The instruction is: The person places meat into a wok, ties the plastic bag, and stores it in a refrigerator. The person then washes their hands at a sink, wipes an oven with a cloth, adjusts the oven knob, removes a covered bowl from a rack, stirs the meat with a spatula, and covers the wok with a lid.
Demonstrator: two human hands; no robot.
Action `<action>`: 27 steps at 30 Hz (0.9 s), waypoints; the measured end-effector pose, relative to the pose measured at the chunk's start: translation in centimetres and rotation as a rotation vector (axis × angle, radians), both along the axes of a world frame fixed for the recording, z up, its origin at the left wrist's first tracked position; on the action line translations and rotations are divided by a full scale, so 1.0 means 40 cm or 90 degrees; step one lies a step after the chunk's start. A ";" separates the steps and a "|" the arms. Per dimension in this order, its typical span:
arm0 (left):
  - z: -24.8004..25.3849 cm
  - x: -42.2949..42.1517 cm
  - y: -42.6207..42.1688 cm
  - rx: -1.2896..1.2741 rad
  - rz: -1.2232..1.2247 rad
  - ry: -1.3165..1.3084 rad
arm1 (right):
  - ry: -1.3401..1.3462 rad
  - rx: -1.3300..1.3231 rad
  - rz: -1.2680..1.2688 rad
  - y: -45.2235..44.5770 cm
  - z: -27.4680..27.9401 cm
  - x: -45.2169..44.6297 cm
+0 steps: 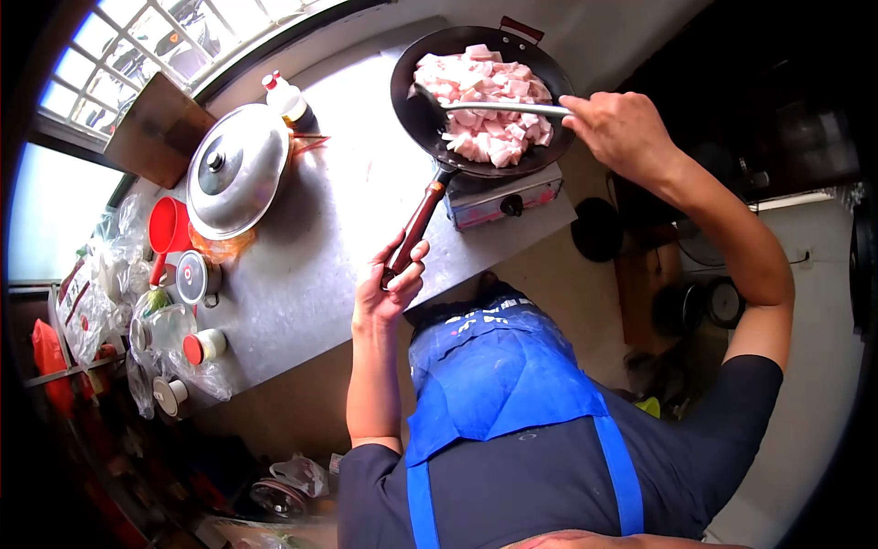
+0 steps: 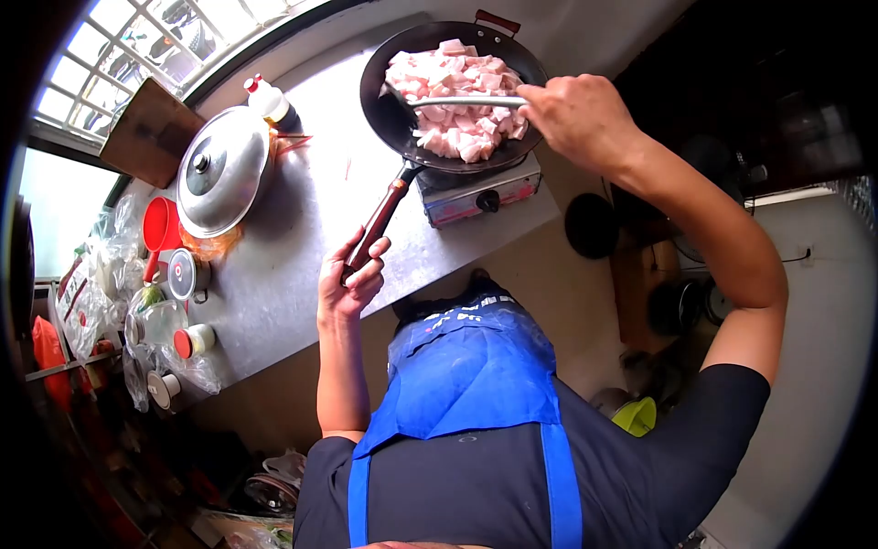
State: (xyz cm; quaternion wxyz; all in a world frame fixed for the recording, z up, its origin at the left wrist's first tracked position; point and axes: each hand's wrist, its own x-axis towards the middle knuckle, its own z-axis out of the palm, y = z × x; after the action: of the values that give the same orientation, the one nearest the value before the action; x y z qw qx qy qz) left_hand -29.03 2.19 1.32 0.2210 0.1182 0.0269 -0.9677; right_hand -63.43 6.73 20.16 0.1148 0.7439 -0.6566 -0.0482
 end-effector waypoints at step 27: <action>-0.020 0.033 -0.010 -0.288 0.020 -0.387 | -0.550 0.042 -0.290 0.180 -0.182 -0.163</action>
State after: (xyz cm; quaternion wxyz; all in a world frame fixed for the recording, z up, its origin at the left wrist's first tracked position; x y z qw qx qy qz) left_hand -27.71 1.80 0.54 0.2539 0.3480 -0.2524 -0.8664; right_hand -69.94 13.93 12.88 -0.2049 0.5367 -0.7883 0.2203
